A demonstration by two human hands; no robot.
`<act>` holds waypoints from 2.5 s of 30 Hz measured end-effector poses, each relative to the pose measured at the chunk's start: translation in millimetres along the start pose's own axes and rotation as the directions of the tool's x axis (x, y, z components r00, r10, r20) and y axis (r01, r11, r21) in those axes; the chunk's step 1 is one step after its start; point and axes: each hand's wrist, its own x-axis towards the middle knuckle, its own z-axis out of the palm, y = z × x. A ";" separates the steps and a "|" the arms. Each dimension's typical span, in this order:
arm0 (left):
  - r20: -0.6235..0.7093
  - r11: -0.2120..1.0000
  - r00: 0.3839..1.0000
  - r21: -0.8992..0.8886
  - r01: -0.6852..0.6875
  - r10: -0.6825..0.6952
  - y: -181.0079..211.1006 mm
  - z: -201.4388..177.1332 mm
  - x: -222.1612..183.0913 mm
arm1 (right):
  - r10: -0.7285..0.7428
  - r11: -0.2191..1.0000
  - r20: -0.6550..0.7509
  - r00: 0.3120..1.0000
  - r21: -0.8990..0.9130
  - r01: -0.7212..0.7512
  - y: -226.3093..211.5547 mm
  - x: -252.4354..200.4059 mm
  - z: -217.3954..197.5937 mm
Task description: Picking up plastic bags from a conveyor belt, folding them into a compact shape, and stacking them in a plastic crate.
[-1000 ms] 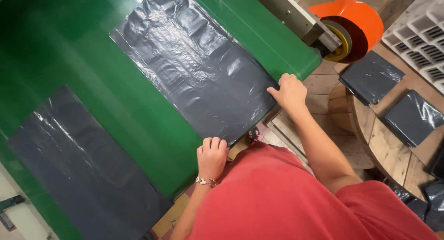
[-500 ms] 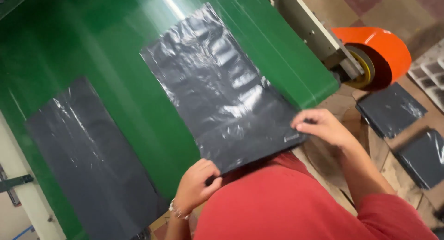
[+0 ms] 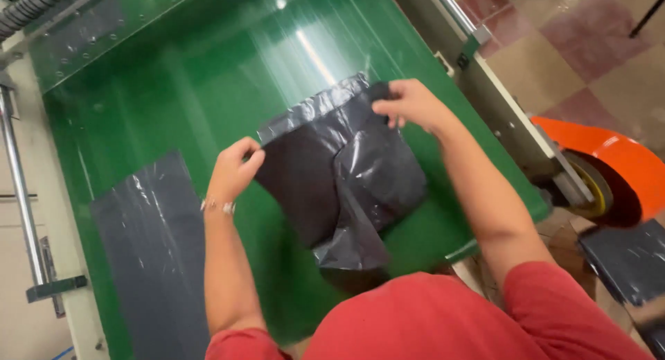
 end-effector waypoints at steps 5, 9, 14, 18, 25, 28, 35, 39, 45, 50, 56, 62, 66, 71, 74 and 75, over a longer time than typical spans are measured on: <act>0.040 0.952 0.963 0.163 0.258 -0.267 -102.8 48.8 74.1 | 0.135 0.950 -0.083 0.987 -0.272 -0.152 59.9 116.1 19.2; -0.160 0.861 0.939 0.376 0.342 -0.304 -52.1 53.9 55.5 | 0.113 0.717 -0.223 0.968 -0.657 -0.235 78.8 132.9 31.8; 0.127 0.812 0.873 0.451 0.371 -0.470 21.8 55.0 8.0 | -0.020 0.666 -0.253 0.967 -0.725 -0.176 72.1 111.0 43.5; 0.259 0.747 0.863 0.640 0.183 -0.434 -36.5 95.9 -12.4 | -0.203 0.653 0.085 0.976 -0.730 0.199 36.8 66.3 50.4; 0.112 0.763 0.983 0.645 0.037 -0.143 -47.5 104.4 -11.9 | -0.184 0.534 0.231 0.956 -0.792 0.294 75.2 62.8 61.1; 0.039 0.791 0.998 0.612 0.009 -0.042 -39.5 87.1 0.3 | -0.207 0.627 0.197 0.958 -0.725 0.285 76.7 68.6 49.8; -0.002 0.884 0.962 0.393 0.252 -0.274 -72.7 70.8 33.9 | -0.265 0.624 -0.001 0.964 -0.762 0.171 93.8 111.7 17.9; -0.068 0.858 0.953 0.421 0.294 -0.294 -89.8 78.4 47.4 | -0.237 0.529 0.035 0.971 -0.833 0.159 94.8 128.4 24.4; -0.326 0.683 0.945 0.690 0.240 -0.002 -80.1 101.0 41.0 | -0.242 0.409 0.051 0.969 -0.900 0.149 70.4 138.6 33.0; -0.149 0.960 0.989 0.275 0.051 -0.010 -19.9 139.7 8.1 | -0.095 0.338 0.060 0.994 -0.937 0.089 108.5 183.3 39.2; 0.378 0.552 0.876 -0.681 0.482 -0.299 -45.3 159.9 1.1 | -0.230 0.239 0.125 0.965 -0.954 0.180 82.0 160.6 45.4; 0.442 -0.256 0.879 -0.884 0.391 -0.182 -54.4 133.9 -21.1 | -0.645 0.413 0.191 0.740 -0.729 0.547 16.8 18.0 36.3; 0.403 -0.546 0.816 -0.827 0.132 -0.414 -65.3 134.5 -44.9 | -0.648 0.486 0.199 0.735 -0.635 0.601 50.9 -48.7 21.4; 0.312 -0.189 0.841 -0.949 0.253 -0.442 -88.7 135.7 -65.0 | -0.565 0.496 0.194 0.802 -0.697 0.518 104.9 -84.7 16.5; 0.167 0.150 0.831 -0.946 0.286 -0.531 -102.7 141.1 -80.6 | -0.468 0.475 0.213 0.857 -0.757 0.448 102.4 -96.3 12.3; 0.046 0.320 0.788 -0.898 0.302 -0.613 -108.1 144.8 -85.4 | -0.406 0.469 0.227 0.885 -0.780 0.415 96.9 -100.0 10.1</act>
